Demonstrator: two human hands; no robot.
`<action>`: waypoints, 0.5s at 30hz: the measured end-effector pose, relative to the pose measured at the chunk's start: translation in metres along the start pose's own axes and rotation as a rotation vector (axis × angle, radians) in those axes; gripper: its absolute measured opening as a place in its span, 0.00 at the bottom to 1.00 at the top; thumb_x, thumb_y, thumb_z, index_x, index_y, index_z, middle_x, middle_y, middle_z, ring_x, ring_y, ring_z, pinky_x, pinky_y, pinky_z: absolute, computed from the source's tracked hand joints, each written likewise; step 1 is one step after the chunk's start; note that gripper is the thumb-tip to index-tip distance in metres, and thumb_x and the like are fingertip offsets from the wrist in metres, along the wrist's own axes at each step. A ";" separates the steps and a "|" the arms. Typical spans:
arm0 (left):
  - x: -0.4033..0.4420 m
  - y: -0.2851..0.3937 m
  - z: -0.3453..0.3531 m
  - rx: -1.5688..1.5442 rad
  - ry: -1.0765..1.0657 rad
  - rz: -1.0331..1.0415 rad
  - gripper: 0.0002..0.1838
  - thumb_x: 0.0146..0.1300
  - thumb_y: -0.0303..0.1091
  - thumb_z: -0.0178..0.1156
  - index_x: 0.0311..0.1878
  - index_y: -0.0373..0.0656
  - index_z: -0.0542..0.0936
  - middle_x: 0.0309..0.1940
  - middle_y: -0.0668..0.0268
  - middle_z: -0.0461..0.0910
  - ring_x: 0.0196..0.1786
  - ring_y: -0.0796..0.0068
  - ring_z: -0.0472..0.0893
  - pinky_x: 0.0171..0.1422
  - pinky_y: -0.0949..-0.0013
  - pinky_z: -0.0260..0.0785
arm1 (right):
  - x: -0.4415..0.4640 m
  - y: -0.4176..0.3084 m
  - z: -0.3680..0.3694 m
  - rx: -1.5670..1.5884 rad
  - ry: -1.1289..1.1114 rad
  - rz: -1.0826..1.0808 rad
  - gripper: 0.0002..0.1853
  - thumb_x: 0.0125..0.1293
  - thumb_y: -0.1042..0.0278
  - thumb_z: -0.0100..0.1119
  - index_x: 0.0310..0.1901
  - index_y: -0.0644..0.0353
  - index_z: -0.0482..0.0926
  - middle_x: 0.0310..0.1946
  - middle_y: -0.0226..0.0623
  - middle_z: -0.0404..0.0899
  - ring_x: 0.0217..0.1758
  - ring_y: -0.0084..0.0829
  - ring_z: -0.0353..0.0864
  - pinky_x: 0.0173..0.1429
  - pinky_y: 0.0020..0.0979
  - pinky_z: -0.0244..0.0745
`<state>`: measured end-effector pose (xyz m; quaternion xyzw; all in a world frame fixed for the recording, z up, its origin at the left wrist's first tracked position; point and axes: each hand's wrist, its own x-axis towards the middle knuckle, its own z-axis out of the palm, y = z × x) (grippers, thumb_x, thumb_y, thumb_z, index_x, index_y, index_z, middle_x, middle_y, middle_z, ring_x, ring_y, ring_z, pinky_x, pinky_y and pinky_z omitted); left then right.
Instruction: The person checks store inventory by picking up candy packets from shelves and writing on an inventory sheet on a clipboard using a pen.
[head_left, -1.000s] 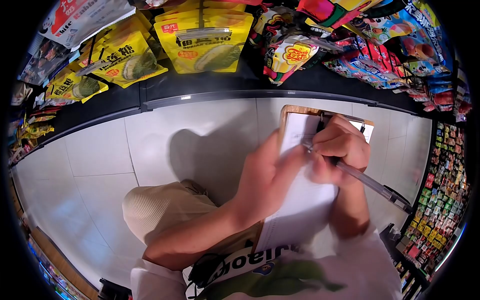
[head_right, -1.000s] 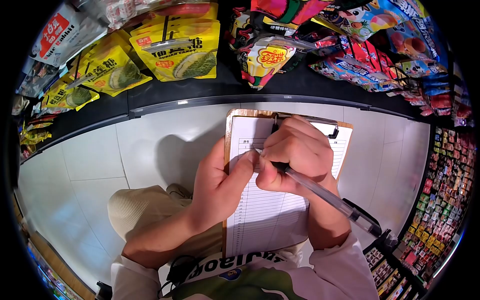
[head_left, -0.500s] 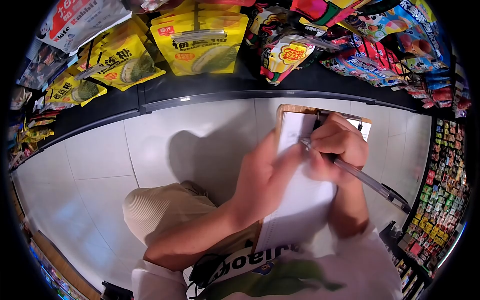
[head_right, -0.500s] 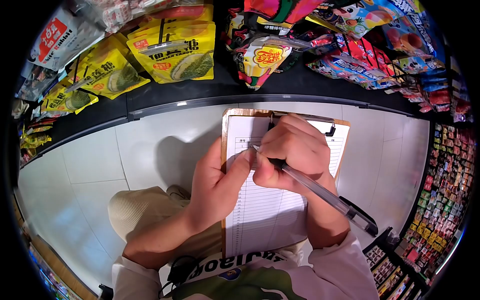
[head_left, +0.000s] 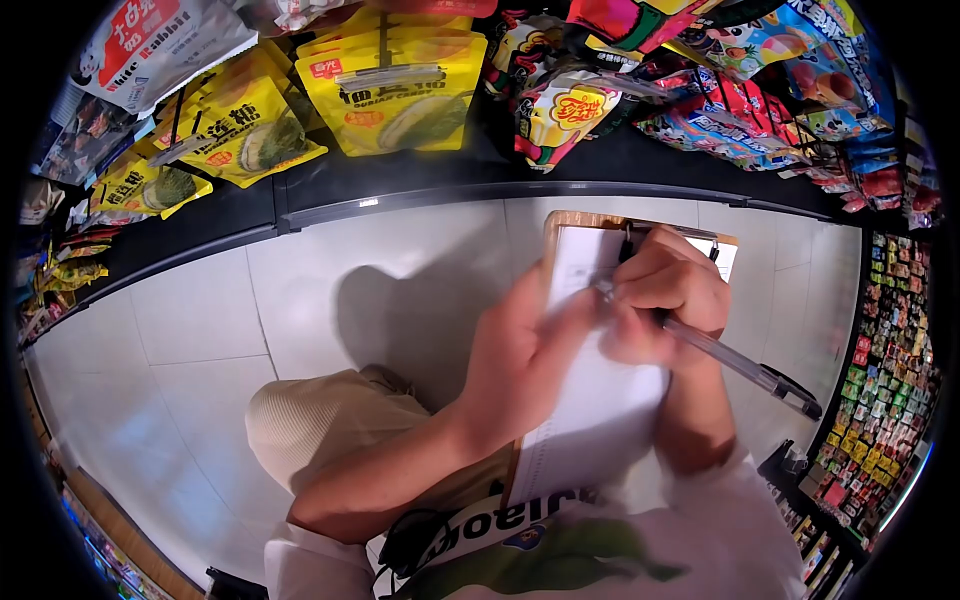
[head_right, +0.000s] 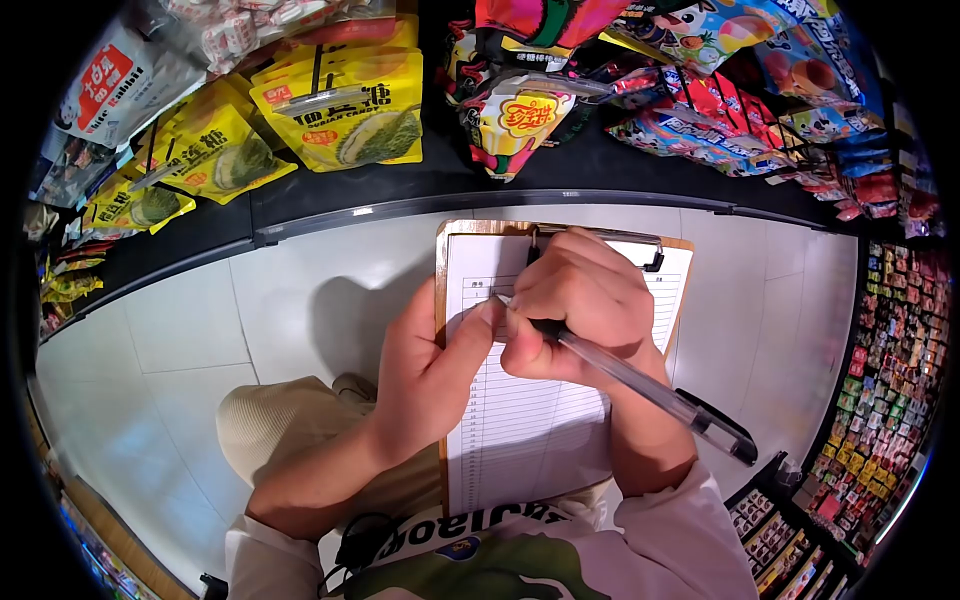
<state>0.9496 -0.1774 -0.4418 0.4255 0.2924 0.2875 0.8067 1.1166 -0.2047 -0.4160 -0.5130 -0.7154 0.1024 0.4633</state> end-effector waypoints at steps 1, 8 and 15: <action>0.000 0.001 0.000 0.000 0.000 0.001 0.11 0.75 0.26 0.51 0.56 0.35 0.73 0.40 0.72 0.80 0.41 0.90 0.75 0.46 0.80 0.69 | -0.001 0.000 0.000 0.010 0.007 0.010 0.11 0.56 0.70 0.68 0.26 0.57 0.72 0.19 0.32 0.74 0.18 0.30 0.68 0.24 0.29 0.62; -0.001 0.001 -0.002 0.039 -0.030 -0.009 0.10 0.75 0.27 0.51 0.55 0.35 0.73 0.41 0.71 0.81 0.42 0.90 0.76 0.46 0.81 0.69 | 0.000 0.000 0.000 -0.030 0.024 0.000 0.11 0.56 0.71 0.68 0.26 0.58 0.73 0.19 0.32 0.74 0.18 0.31 0.68 0.25 0.29 0.62; -0.002 0.001 -0.003 0.052 -0.031 -0.006 0.10 0.75 0.27 0.51 0.54 0.35 0.74 0.39 0.73 0.80 0.38 0.92 0.74 0.42 0.82 0.67 | -0.001 -0.001 -0.002 -0.006 -0.007 -0.004 0.11 0.56 0.71 0.68 0.26 0.58 0.72 0.19 0.33 0.74 0.19 0.31 0.68 0.25 0.29 0.62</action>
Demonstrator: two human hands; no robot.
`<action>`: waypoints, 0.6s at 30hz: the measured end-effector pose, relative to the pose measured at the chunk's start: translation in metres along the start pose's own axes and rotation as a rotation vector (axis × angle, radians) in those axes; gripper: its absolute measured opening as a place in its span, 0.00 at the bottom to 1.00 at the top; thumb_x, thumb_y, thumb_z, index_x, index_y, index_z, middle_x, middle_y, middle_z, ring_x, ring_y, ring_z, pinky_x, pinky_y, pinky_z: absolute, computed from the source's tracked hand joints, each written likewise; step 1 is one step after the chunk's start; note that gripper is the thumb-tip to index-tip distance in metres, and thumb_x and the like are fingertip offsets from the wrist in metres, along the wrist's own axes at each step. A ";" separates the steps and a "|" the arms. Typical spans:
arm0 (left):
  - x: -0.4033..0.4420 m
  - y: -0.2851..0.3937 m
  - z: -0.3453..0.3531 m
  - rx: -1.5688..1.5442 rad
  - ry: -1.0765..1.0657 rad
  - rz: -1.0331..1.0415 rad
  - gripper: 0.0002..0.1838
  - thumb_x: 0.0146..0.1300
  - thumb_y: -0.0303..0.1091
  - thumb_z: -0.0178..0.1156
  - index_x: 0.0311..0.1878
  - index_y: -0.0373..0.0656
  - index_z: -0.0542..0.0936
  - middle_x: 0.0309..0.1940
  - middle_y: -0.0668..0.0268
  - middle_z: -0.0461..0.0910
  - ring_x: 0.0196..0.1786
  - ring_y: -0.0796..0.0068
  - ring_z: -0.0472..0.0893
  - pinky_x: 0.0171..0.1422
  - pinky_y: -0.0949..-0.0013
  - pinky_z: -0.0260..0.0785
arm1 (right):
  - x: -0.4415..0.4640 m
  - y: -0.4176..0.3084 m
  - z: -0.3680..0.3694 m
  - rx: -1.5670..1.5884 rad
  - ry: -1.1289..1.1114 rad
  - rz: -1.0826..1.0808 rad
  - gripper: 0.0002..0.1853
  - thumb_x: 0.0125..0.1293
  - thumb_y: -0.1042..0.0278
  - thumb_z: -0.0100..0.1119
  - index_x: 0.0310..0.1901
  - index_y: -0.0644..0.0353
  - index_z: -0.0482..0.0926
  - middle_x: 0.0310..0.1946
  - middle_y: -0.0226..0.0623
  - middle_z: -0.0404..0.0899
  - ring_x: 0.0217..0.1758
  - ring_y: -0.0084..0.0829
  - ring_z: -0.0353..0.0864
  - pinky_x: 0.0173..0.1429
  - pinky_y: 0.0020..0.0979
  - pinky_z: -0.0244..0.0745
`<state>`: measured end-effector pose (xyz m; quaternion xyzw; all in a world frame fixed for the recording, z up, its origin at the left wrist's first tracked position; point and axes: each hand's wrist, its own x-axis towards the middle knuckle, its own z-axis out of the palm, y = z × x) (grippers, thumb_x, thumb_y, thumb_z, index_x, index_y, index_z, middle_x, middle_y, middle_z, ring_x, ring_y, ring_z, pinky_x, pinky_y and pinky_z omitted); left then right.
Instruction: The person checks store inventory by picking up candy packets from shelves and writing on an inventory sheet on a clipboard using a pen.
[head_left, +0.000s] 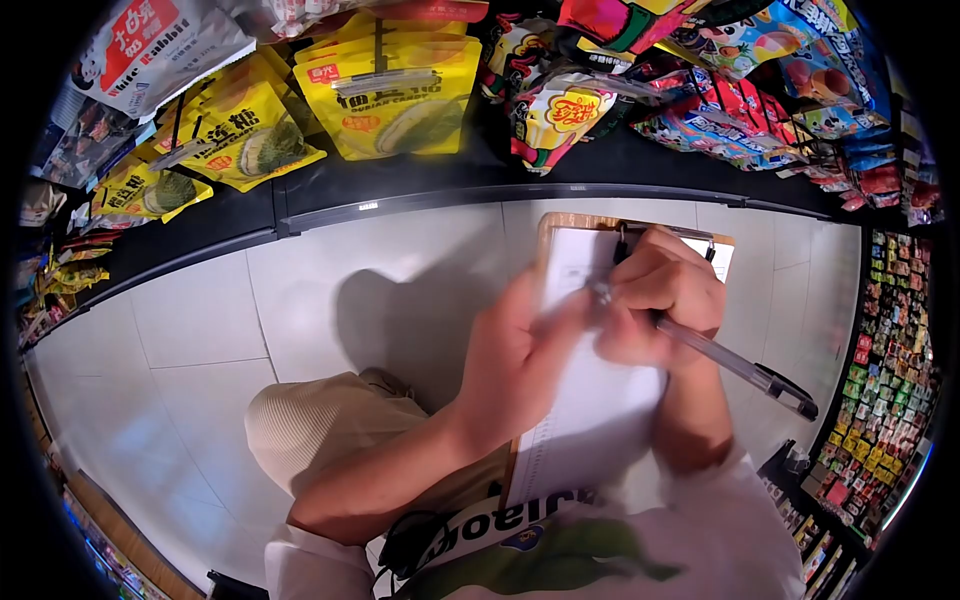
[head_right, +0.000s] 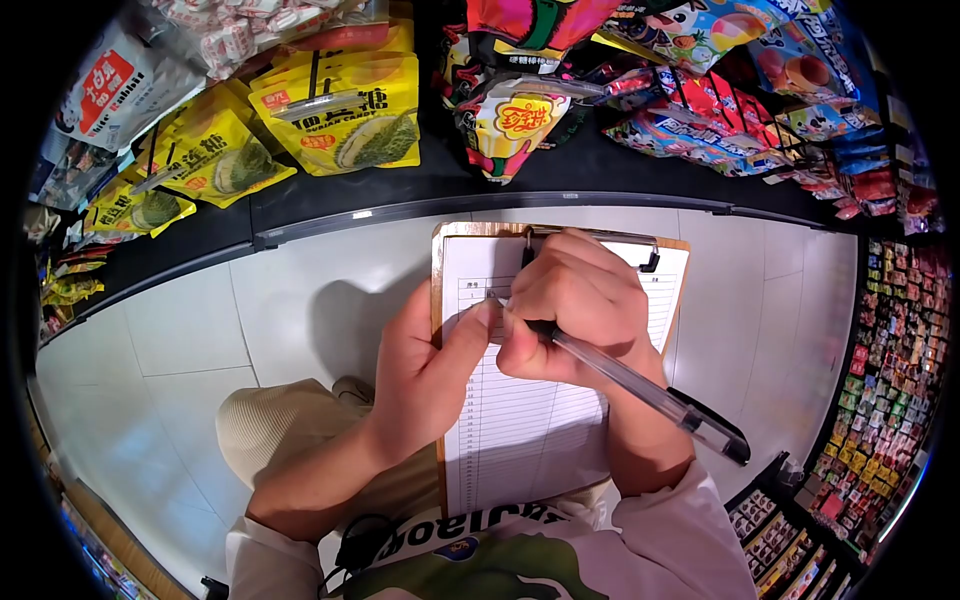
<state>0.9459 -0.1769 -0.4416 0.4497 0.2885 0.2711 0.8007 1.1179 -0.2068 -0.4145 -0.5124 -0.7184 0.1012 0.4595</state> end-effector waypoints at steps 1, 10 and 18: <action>0.000 0.000 0.000 0.000 0.000 0.000 0.10 0.75 0.27 0.51 0.54 0.35 0.74 0.39 0.73 0.80 0.38 0.92 0.74 0.42 0.82 0.67 | 0.000 0.000 -0.001 0.005 -0.009 -0.004 0.11 0.56 0.71 0.68 0.26 0.58 0.72 0.19 0.33 0.74 0.19 0.31 0.68 0.25 0.29 0.63; 0.000 0.002 0.002 0.005 0.012 -0.015 0.10 0.75 0.28 0.52 0.54 0.35 0.74 0.38 0.73 0.80 0.38 0.92 0.74 0.42 0.82 0.67 | -0.001 0.001 0.001 -0.013 0.035 -0.005 0.11 0.55 0.72 0.68 0.26 0.59 0.72 0.19 0.33 0.74 0.18 0.31 0.68 0.25 0.29 0.62; 0.001 0.005 0.001 0.041 0.013 -0.022 0.09 0.75 0.28 0.52 0.53 0.35 0.74 0.38 0.73 0.80 0.38 0.91 0.74 0.42 0.82 0.67 | -0.002 0.002 0.002 -0.006 0.043 -0.003 0.10 0.54 0.73 0.68 0.26 0.60 0.73 0.19 0.34 0.73 0.18 0.31 0.68 0.25 0.29 0.62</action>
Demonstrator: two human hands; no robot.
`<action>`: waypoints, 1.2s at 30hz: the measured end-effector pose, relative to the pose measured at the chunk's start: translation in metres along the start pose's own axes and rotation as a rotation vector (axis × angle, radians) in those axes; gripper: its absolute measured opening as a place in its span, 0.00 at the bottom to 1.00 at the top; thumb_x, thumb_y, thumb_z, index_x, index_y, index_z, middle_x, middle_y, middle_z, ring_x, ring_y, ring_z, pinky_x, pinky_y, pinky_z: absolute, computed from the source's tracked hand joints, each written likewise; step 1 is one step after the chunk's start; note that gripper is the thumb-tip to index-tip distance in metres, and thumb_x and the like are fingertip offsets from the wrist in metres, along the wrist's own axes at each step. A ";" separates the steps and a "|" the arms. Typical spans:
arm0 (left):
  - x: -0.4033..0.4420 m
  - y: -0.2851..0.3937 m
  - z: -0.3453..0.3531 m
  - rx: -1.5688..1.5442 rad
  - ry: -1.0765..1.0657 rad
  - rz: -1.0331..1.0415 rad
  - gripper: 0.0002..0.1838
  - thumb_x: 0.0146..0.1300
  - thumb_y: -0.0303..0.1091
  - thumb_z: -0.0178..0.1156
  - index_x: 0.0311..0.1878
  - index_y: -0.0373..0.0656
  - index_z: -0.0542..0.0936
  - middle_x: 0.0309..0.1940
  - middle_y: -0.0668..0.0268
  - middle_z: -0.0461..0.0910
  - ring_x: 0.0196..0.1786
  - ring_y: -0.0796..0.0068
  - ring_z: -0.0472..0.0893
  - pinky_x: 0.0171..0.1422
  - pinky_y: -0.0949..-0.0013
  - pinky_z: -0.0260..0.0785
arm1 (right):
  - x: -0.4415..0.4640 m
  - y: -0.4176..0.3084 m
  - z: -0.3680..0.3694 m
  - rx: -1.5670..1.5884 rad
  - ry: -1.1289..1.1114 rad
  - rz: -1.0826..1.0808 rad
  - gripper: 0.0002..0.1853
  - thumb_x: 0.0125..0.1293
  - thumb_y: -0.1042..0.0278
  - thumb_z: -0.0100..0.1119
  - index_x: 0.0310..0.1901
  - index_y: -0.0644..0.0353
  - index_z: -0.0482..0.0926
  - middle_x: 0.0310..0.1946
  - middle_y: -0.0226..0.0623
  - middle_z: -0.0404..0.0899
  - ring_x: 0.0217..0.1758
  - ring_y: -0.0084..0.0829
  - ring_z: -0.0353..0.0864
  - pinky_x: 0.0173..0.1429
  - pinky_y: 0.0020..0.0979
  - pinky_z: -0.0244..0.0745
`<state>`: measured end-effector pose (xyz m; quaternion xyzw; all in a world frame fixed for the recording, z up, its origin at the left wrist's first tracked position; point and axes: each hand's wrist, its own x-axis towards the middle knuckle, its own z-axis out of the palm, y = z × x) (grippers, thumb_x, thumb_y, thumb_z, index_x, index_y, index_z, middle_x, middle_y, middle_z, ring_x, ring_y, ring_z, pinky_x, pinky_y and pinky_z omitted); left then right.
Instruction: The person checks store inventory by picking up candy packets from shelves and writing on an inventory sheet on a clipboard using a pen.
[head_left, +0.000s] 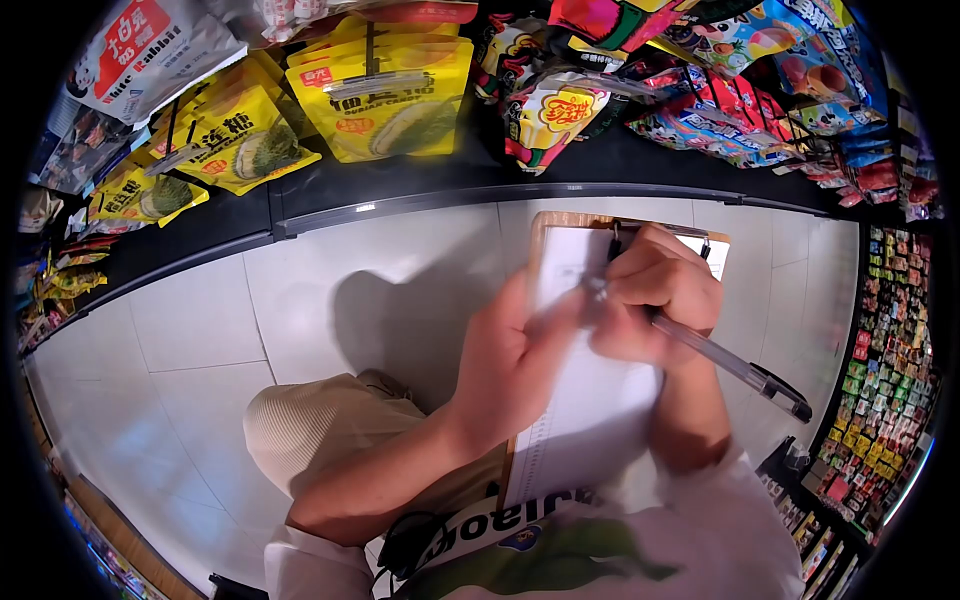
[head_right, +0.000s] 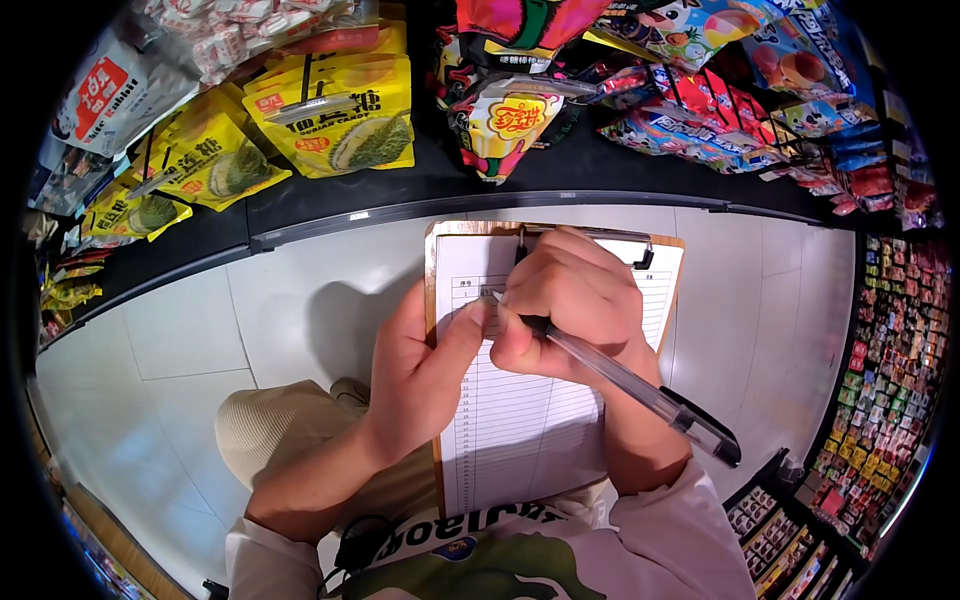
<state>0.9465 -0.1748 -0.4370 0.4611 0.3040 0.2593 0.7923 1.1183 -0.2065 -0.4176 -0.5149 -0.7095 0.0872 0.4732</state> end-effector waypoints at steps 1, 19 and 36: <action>0.000 0.000 0.000 0.000 0.000 0.000 0.09 0.75 0.28 0.52 0.53 0.35 0.74 0.38 0.73 0.80 0.38 0.91 0.74 0.42 0.82 0.67 | 0.001 0.000 0.000 -0.010 -0.004 0.000 0.10 0.54 0.73 0.68 0.26 0.60 0.73 0.19 0.34 0.73 0.18 0.31 0.68 0.25 0.29 0.62; 0.001 -0.002 0.001 -0.057 0.000 0.014 0.10 0.75 0.27 0.52 0.54 0.34 0.74 0.40 0.71 0.81 0.41 0.90 0.76 0.46 0.81 0.69 | 0.001 0.001 0.000 -0.009 -0.018 -0.018 0.10 0.56 0.73 0.66 0.26 0.59 0.72 0.18 0.34 0.73 0.18 0.31 0.68 0.25 0.29 0.62; 0.000 -0.002 -0.001 -0.043 0.002 -0.034 0.12 0.75 0.28 0.52 0.57 0.34 0.74 0.42 0.72 0.80 0.42 0.92 0.74 0.45 0.82 0.68 | -0.001 0.001 -0.001 -0.013 0.014 -0.013 0.12 0.58 0.68 0.67 0.25 0.59 0.72 0.18 0.33 0.73 0.18 0.31 0.68 0.24 0.28 0.62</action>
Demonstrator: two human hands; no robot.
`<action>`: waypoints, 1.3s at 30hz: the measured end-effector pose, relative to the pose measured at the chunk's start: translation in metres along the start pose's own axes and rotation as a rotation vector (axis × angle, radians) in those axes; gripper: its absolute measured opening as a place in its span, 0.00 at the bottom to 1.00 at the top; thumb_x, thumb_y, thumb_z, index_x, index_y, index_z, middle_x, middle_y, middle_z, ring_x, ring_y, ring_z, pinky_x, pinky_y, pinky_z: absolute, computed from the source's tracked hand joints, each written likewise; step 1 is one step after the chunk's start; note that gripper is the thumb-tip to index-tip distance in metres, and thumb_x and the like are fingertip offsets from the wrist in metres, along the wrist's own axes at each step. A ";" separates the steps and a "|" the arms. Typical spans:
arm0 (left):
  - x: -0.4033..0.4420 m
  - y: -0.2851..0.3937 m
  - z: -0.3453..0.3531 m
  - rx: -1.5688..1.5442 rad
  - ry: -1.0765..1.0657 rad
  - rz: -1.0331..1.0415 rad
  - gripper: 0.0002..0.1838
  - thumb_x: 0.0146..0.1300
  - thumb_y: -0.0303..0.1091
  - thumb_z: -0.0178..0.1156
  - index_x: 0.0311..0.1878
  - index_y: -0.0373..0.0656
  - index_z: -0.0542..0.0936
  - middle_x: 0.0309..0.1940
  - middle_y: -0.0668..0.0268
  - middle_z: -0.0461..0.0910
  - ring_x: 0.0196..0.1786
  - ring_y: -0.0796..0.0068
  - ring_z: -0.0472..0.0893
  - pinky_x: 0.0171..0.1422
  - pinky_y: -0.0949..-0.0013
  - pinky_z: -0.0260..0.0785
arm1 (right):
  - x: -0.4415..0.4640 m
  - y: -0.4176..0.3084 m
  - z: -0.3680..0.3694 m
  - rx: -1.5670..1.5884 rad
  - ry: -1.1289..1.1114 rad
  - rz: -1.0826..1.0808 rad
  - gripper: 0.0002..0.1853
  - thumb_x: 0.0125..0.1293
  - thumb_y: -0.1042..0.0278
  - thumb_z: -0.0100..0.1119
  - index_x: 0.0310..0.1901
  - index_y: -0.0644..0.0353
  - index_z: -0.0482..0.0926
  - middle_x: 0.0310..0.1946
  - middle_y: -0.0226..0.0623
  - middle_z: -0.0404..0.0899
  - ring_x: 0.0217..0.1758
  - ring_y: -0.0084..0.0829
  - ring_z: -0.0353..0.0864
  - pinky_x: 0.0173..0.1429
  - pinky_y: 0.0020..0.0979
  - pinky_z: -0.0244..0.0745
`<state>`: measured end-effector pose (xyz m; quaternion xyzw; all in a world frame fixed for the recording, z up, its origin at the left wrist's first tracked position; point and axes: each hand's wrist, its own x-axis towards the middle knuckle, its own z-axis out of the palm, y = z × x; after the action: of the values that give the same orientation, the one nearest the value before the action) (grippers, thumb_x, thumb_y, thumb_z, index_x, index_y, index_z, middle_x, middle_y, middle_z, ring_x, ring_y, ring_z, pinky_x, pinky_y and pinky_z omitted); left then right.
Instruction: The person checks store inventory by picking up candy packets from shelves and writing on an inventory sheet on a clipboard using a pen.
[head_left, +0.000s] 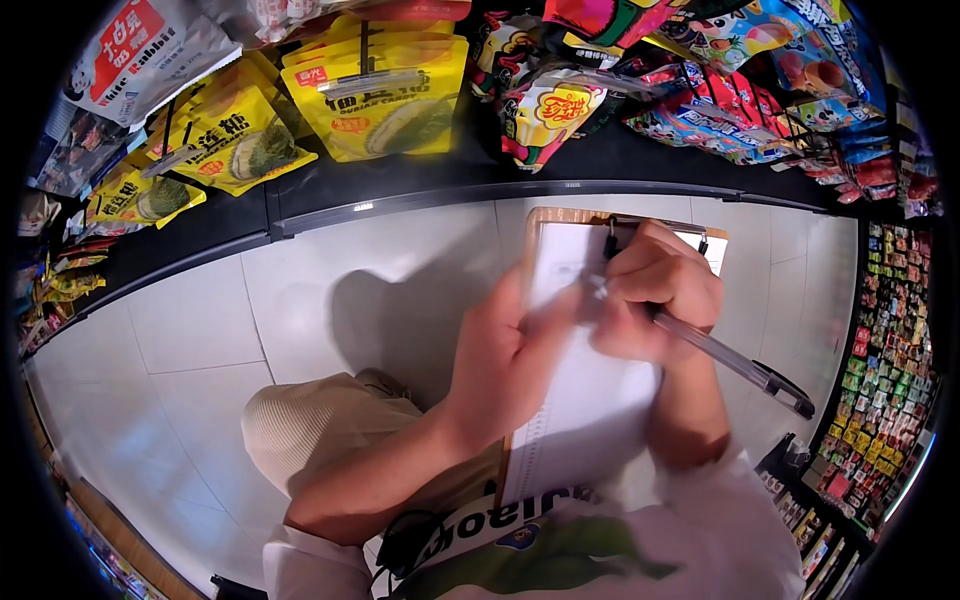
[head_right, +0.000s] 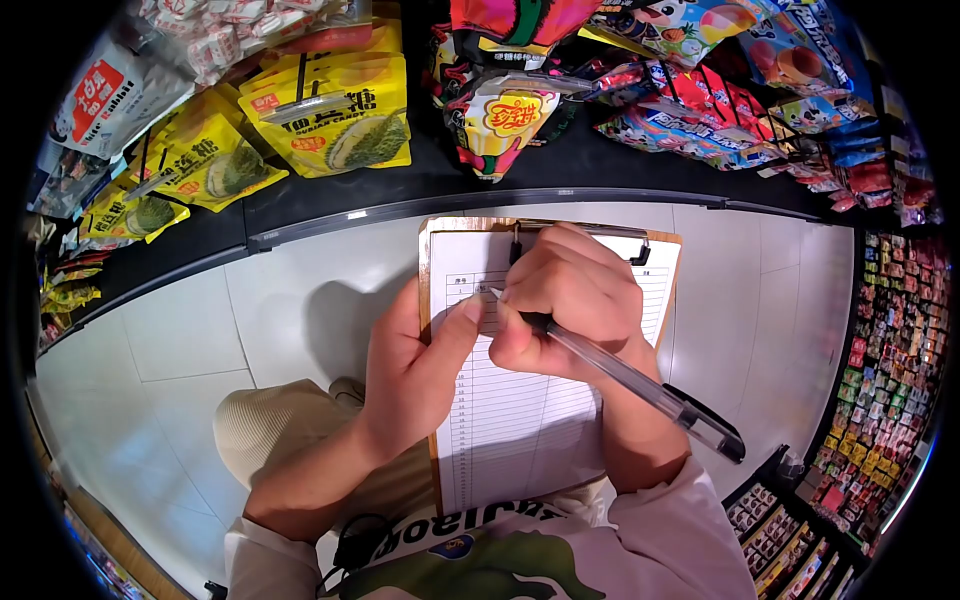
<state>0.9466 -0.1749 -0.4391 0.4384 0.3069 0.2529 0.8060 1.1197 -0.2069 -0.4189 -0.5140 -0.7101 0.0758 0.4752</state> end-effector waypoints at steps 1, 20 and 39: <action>0.000 -0.002 0.000 0.000 0.000 0.000 0.12 0.75 0.28 0.52 0.57 0.34 0.74 0.42 0.72 0.80 0.42 0.92 0.74 0.45 0.82 0.68 | 0.000 0.000 0.000 0.002 -0.007 0.002 0.11 0.58 0.69 0.67 0.25 0.59 0.72 0.18 0.33 0.73 0.18 0.31 0.68 0.23 0.29 0.62; 0.003 0.001 0.001 -0.013 -0.006 0.040 0.10 0.74 0.26 0.52 0.54 0.35 0.75 0.40 0.73 0.80 0.40 0.91 0.74 0.44 0.82 0.68 | 0.000 -0.001 0.000 0.019 -0.014 0.006 0.12 0.59 0.68 0.67 0.26 0.58 0.73 0.19 0.31 0.73 0.19 0.30 0.70 0.25 0.28 0.63; 0.002 -0.001 0.000 -0.019 -0.017 0.034 0.11 0.74 0.26 0.51 0.55 0.34 0.74 0.41 0.70 0.82 0.41 0.90 0.76 0.45 0.80 0.69 | 0.000 0.000 0.001 -0.031 0.002 -0.018 0.12 0.58 0.70 0.66 0.25 0.58 0.71 0.18 0.33 0.72 0.18 0.31 0.67 0.24 0.29 0.62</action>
<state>0.9480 -0.1737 -0.4407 0.4380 0.2899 0.2657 0.8084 1.1191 -0.2063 -0.4197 -0.5151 -0.7153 0.0601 0.4684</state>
